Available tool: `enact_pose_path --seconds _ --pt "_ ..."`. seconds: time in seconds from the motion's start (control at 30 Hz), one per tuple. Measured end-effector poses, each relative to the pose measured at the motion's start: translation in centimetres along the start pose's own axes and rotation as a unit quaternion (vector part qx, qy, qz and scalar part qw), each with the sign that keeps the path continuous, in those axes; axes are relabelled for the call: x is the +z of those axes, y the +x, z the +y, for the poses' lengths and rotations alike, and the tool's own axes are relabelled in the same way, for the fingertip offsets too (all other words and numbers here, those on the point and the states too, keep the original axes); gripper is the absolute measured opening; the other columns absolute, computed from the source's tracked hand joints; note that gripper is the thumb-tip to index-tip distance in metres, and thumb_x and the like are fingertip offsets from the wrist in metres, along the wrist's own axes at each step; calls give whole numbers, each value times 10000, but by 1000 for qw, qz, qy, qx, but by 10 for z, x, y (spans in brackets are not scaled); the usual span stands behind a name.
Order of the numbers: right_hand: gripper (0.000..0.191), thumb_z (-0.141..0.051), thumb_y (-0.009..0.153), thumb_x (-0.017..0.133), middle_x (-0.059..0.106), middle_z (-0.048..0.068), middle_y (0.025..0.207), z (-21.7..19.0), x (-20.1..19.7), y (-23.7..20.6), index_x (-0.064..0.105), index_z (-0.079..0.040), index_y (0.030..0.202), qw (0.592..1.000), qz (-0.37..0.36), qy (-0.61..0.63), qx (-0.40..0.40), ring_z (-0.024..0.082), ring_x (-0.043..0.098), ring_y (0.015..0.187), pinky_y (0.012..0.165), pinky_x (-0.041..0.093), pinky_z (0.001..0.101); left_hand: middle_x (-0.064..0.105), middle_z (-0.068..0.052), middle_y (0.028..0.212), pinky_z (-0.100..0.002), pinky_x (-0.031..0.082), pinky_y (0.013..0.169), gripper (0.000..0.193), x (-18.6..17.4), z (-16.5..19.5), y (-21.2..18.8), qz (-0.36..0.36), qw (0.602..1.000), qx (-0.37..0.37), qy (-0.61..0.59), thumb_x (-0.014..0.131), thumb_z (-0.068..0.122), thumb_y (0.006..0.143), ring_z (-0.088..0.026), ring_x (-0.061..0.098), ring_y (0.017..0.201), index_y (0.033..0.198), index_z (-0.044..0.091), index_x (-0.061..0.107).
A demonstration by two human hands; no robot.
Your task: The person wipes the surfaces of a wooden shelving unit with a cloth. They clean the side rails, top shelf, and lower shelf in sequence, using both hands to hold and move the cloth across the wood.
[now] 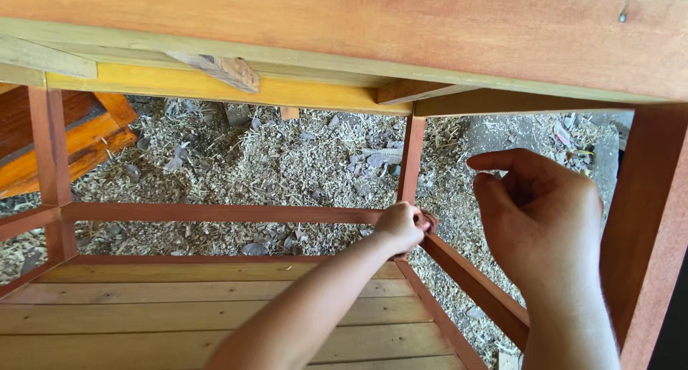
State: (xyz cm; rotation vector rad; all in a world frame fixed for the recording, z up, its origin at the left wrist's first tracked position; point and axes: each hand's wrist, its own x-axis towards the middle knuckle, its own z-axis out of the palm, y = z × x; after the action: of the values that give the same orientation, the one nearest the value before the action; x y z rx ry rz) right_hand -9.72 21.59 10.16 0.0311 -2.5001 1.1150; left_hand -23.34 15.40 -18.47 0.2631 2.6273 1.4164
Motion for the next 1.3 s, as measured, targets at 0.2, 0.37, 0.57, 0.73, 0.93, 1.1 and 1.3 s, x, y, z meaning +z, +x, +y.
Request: enact_pose_path --seconds 0.2,0.37,0.57,0.73,0.93,1.1,1.3 --pt "170 -11 897 670 552 -28 569 -1 3 1 794 -44 1009 999 -15 21 -22 11 401 499 442 281 235 668 -178 1054 -431 540 889 267 -35 85 -100 -72 990 115 -25 693 277 940 -300 669 948 1007 21 731" --pt "165 -11 901 677 566 -28 558 -5 -1 1 800 -39 1007 1000 -14 20 -6 10 412 484 429 292 216 634 -169 1130 -380 581 893 300 -51 103 -160 -83 995 -5 -57 588 247 1012 -270 692 957 1153 -14 631" --pt "160 24 919 665 577 -49 626 -9 -4 -3 775 -32 1022 996 14 76 -38 -9 432 507 445 297 190 582 -147 1163 -430 535 885 298 -11 115 -170 21 983 -88 -157 619 296 971 -286 656 973 1181 89 571" --pt "149 18 911 663 571 -65 636 -9 -1 -4 755 -33 1017 995 11 99 -25 -21 423 506 453 288 179 553 -170 1151 -491 530 823 156 30 96 -141 71 973 -126 -180 552 245 1005 -350 652 949 1124 145 561" --pt "146 15 917 669 564 -52 618 -9 -2 -3 773 -21 1014 995 6 95 -32 -8 416 496 438 289 193 541 -179 1108 -497 513 806 140 21 51 -57 157 960 -198 -122 566 135 949 -367 630 918 1083 133 528" --pt "161 33 905 682 566 -39 623 -8 -3 0 776 -11 1027 998 6 62 -29 -2 418 517 467 299 198 549 -156 1066 -520 506 776 163 15 74 -86 107 979 -133 -114 550 36 914 -312 647 882 1059 94 505" --pt "177 51 891 655 564 -47 627 -9 -1 3 762 -11 1018 995 11 78 -60 -13 417 519 465 290 185 529 -207 1117 -516 562 812 248 -2 140 -187 -34 983 15 -181 620 42 904 -380 655 969 1136 74 537"
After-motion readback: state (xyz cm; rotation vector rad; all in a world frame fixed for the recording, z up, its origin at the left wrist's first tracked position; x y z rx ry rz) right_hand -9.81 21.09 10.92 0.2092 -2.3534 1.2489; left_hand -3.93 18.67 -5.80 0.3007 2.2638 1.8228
